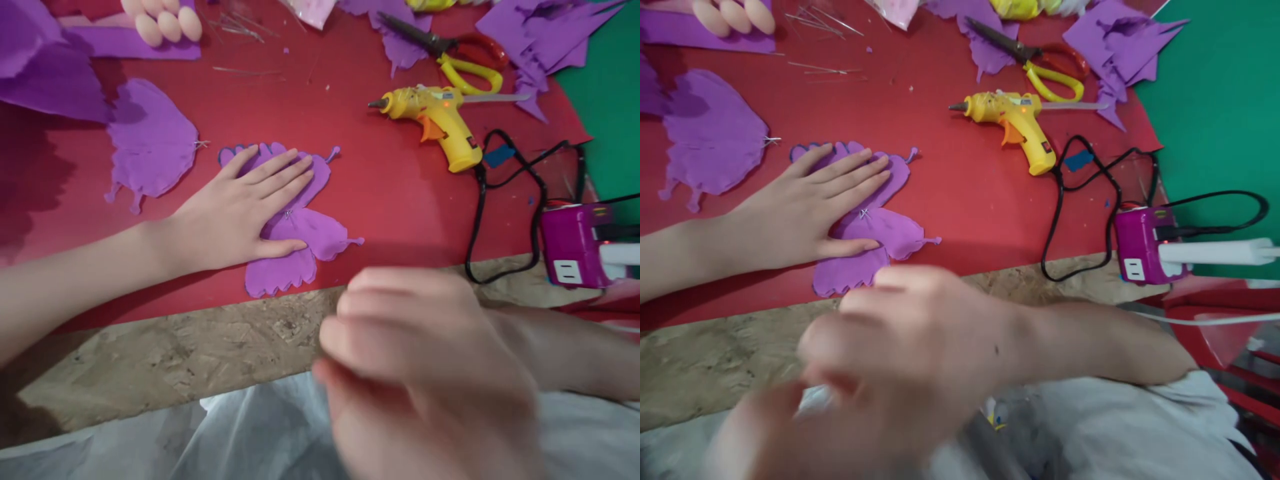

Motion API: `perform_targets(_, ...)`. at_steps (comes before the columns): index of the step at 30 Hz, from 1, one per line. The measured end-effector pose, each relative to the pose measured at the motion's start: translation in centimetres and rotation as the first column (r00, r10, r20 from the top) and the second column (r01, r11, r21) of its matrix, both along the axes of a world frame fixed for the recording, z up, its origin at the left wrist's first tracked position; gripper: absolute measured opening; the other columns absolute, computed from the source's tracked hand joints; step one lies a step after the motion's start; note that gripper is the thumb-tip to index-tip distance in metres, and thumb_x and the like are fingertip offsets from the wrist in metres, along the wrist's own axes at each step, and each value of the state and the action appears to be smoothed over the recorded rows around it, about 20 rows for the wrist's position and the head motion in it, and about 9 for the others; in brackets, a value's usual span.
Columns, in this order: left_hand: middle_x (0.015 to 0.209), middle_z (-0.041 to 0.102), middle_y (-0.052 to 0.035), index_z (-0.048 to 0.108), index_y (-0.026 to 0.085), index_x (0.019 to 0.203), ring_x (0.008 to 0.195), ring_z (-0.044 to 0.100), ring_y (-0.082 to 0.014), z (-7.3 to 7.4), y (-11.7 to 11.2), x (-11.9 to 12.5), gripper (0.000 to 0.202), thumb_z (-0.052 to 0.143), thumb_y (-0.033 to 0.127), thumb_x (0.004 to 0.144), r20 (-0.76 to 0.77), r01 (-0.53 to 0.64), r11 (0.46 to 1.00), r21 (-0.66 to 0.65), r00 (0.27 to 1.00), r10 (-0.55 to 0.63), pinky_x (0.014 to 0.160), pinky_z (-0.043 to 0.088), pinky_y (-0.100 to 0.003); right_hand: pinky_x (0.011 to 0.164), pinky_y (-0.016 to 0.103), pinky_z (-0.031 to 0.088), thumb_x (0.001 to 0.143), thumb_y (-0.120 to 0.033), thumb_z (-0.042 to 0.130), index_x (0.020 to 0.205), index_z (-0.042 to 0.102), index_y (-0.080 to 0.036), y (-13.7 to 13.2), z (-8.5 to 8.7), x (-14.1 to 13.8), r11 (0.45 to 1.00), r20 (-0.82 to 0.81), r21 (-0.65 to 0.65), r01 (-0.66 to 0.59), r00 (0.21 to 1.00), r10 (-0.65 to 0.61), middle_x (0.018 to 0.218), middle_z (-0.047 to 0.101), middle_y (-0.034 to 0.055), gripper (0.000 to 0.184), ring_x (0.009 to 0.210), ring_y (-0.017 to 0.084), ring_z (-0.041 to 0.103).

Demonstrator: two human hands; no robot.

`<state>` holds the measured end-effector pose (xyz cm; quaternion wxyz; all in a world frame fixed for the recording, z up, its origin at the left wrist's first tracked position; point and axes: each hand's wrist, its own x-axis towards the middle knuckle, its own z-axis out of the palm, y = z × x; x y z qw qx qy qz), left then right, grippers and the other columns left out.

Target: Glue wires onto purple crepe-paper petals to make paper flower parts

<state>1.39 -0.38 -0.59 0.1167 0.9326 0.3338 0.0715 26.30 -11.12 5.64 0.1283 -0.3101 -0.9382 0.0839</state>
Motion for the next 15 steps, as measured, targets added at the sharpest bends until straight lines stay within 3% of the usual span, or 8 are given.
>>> perform_targets(2, 0.161, 0.027, -0.0171, 0.024, 0.008, 0.155, 0.151, 0.026, -0.0292, 0.1, 0.0, 0.0, 0.08, 0.015, 0.065, 0.098, -0.008, -0.006, 1.0, -0.008, 1.0, 0.006, 0.125, 0.014, -0.052, 0.077, 0.025, 0.055, 0.1, -0.023, 0.039, 0.105, 0.07, -0.03, 4.9, -1.1, -1.5, 0.979, -0.064, 0.068, -0.191, 0.979, 0.195, 0.087, 0.068, -0.0033, 0.033, 0.083, 0.009, 0.062)
perform_targets(4, 0.161, 0.027, -0.0157, 0.024, 0.01, 0.154, 0.151, 0.026, -0.028, 0.2, -0.1, 0.0, 0.079, 0.017, 0.065, 0.098, -0.011, -0.019, 1.0, -0.005, 1.0, 0.019, 0.126, 0.014, -0.051, 0.083, 0.028, 0.054, 0.097, -0.015, 0.043, 0.102, 0.07, -0.018, 8.0, -2.5, -2.2, 0.955, -0.037, 0.242, -0.171, 0.982, 0.185, 0.1, 0.071, 0.0028, 0.027, 0.095, 0.012, 0.063)
perform_targets(5, 0.161, 0.027, -0.0152, 0.025, 0.01, 0.154, 0.151, 0.026, -0.0278, 0.1, -0.1, 0.1, 0.079, 0.019, 0.065, 0.098, -0.011, -0.024, 1.0, -0.002, 1.0, 0.024, 0.126, 0.014, -0.051, 0.087, 0.031, 0.055, 0.097, -0.016, 0.043, 0.107, 0.068, -0.015, 8.8, -3.3, -2.3, 0.949, -0.017, 0.262, -0.174, 0.983, 0.184, 0.108, 0.07, 0.0059, 0.027, 0.102, 0.014, 0.062)
perform_targets(9, 0.16, 0.028, -0.0169, 0.026, 0.007, 0.153, 0.151, 0.027, -0.0287, 0.1, -0.1, 0.2, 0.079, 0.029, 0.063, 0.098, -0.011, -0.012, 1.0, 0.011, 1.0, 0.012, 0.126, 0.015, -0.051, 0.093, 0.039, 0.055, 0.096, -0.016, 0.045, 0.12, 0.062, -0.007, 9.4, -5.2, -1.9, 0.942, -0.027, 0.293, -0.165, 0.983, 0.181, 0.122, 0.066, 0.0133, 0.03, 0.116, 0.021, 0.06)
perform_targets(15, 0.159, 0.029, -0.0172, 0.026, 0.008, 0.154, 0.15, 0.029, -0.0294, 0.2, -0.1, 0.2, 0.08, 0.037, 0.062, 0.096, -0.022, -0.015, 1.0, 0.007, 1.0, 0.015, 0.125, 0.02, -0.05, 0.093, 0.039, 0.055, 0.095, -0.015, 0.046, 0.115, 0.064, -0.006, 9.2, -5.1, -2.1, 0.941, -0.028, 0.297, -0.164, 0.983, 0.18, 0.12, 0.067, 0.0138, 0.029, 0.116, 0.022, 0.062)
